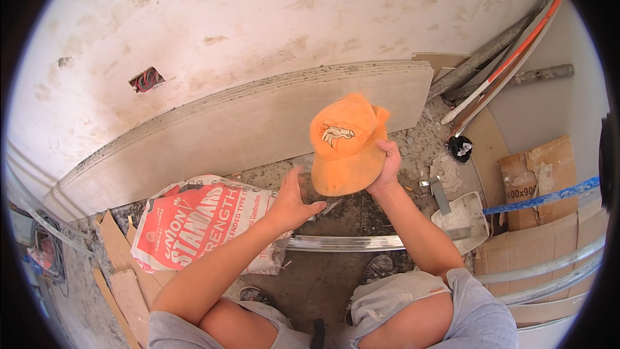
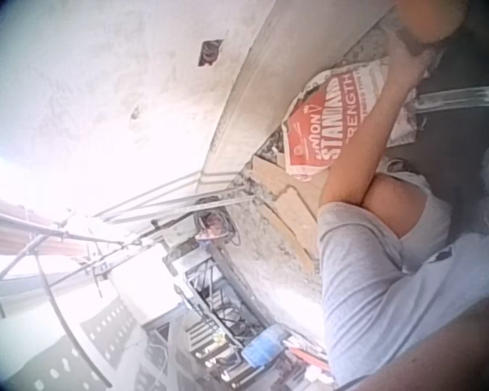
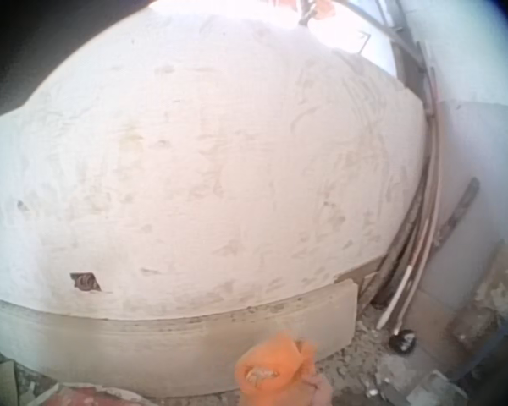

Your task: The person sits on the floor in a cluttered room and organizes various items. They pick up and inspect an orange cap, then handle several long metal and plastic rods, moving them around and stacking them against the wall.

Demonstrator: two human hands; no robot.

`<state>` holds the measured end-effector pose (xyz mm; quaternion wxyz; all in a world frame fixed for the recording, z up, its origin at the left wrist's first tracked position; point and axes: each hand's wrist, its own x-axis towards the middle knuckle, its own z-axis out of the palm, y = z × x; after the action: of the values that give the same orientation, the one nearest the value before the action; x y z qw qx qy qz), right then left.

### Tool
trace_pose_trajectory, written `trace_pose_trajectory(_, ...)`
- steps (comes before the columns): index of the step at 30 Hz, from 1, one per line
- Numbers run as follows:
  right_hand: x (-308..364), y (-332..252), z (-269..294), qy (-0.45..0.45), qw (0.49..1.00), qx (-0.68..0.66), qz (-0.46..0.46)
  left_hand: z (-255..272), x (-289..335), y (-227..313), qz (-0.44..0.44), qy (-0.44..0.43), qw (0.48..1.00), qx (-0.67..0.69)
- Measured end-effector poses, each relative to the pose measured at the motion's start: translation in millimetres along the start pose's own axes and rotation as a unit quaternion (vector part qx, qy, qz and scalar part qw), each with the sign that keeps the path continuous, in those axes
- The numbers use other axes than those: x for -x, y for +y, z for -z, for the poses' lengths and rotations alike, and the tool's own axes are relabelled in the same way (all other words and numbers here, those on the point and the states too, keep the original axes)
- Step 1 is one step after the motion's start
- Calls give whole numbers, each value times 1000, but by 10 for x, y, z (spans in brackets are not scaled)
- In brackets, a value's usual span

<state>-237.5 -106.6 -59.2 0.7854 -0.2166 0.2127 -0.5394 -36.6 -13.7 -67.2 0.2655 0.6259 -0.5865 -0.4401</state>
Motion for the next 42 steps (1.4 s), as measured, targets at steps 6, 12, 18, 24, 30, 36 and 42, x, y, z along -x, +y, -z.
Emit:
trace_pose_trajectory(6, 53, -87, -70, -24, 999, -14, -24, 21, 75, 252, -191, 83, 967, -150)
trace_pose_trajectory(12, 54, -74, -154, -38, 999, 9, -3, -8, 109, 291, -240, 81, 960, -116)
trace_pose_trajectory(18, -48, -18, 0, -184, 979, -67, -59, -31, 142, 311, -197, 2, 979, 60)
trace_pose_trajectory(24, -86, -40, -37, -99, 981, 150, -73, -2, -17, 96, 38, -10, 899, 436)
trace_pose_trajectory(30, -130, -245, -70, 13, 933, 354, 68, 157, -41, -11, 72, 27, 855, 512)
trace_pose_trajectory(36, -144, -346, -7, 33, 904, 378, 198, 255, -42, -69, 56, 30, 852, 520)
trace_pose_trajectory(42, -130, -277, -20, 4, 889, 427, 165, 229, -52, -5, 61, 36, 850, 523)
